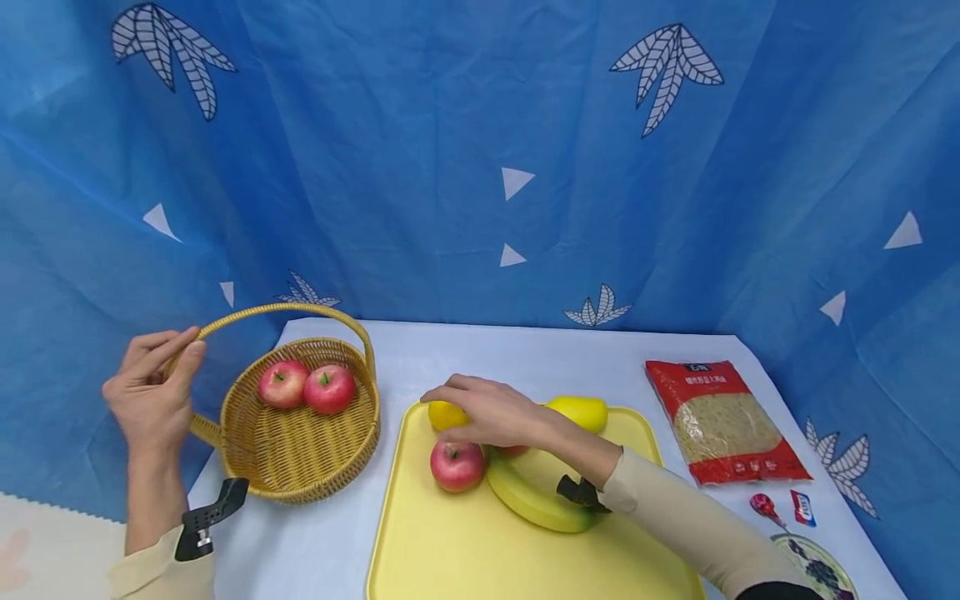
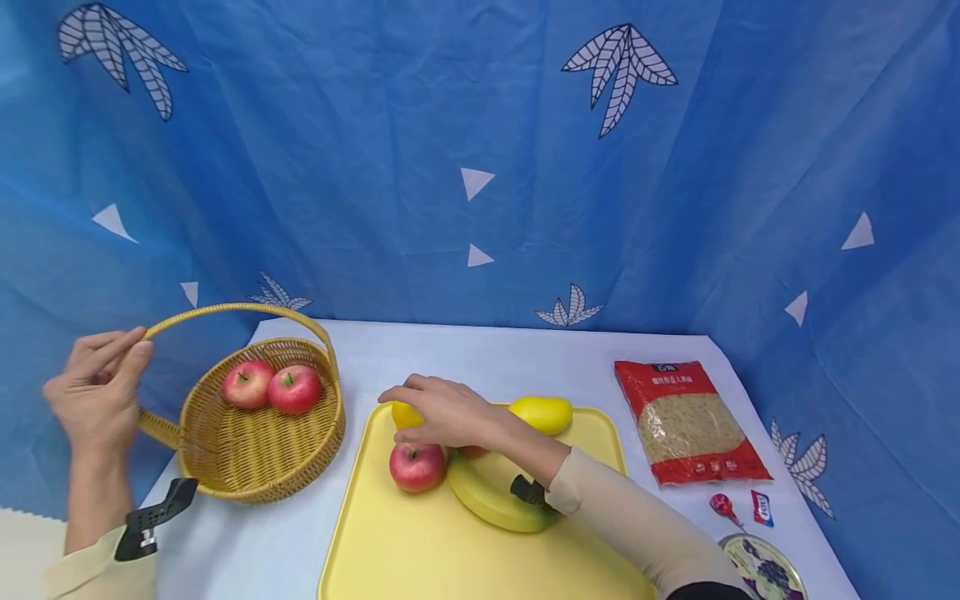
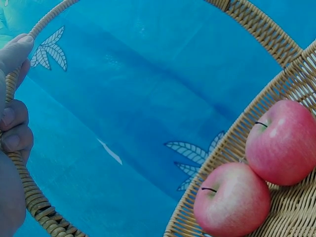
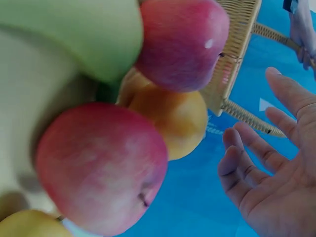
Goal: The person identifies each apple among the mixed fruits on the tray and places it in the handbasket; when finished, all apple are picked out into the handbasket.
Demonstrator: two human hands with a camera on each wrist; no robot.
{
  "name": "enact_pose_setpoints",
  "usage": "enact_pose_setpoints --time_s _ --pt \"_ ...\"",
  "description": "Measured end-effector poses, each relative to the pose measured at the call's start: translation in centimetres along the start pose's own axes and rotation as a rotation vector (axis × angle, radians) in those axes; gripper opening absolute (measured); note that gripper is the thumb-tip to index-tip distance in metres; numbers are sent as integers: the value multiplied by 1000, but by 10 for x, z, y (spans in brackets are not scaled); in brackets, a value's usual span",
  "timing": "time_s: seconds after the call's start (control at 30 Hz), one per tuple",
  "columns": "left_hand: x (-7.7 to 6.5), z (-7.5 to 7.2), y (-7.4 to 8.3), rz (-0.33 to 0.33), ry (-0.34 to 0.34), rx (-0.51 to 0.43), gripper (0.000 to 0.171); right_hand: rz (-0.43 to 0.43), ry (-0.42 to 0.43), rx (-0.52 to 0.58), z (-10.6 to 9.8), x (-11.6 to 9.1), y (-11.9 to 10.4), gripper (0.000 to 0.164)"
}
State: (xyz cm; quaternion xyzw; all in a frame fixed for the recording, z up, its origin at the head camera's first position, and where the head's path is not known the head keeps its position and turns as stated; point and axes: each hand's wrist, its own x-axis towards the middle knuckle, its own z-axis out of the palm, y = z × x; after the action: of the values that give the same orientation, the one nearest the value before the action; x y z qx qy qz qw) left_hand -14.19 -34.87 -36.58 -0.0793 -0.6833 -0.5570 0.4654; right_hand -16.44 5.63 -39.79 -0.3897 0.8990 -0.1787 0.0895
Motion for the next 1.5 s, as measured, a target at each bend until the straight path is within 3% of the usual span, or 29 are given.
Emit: enact_pose_setpoints --time_s 0.43,0.9,1.5 --pt "-1 -2 -2 -15 1 17 20 67 2 -18 1 -24 23 58" --pt "-2 0 -3 -6 3 9 19 106 3 43 -9 -44 40 58" --pt "1 2 2 -6 0 -3 19 165 -57 42 -8 -48 65 61"
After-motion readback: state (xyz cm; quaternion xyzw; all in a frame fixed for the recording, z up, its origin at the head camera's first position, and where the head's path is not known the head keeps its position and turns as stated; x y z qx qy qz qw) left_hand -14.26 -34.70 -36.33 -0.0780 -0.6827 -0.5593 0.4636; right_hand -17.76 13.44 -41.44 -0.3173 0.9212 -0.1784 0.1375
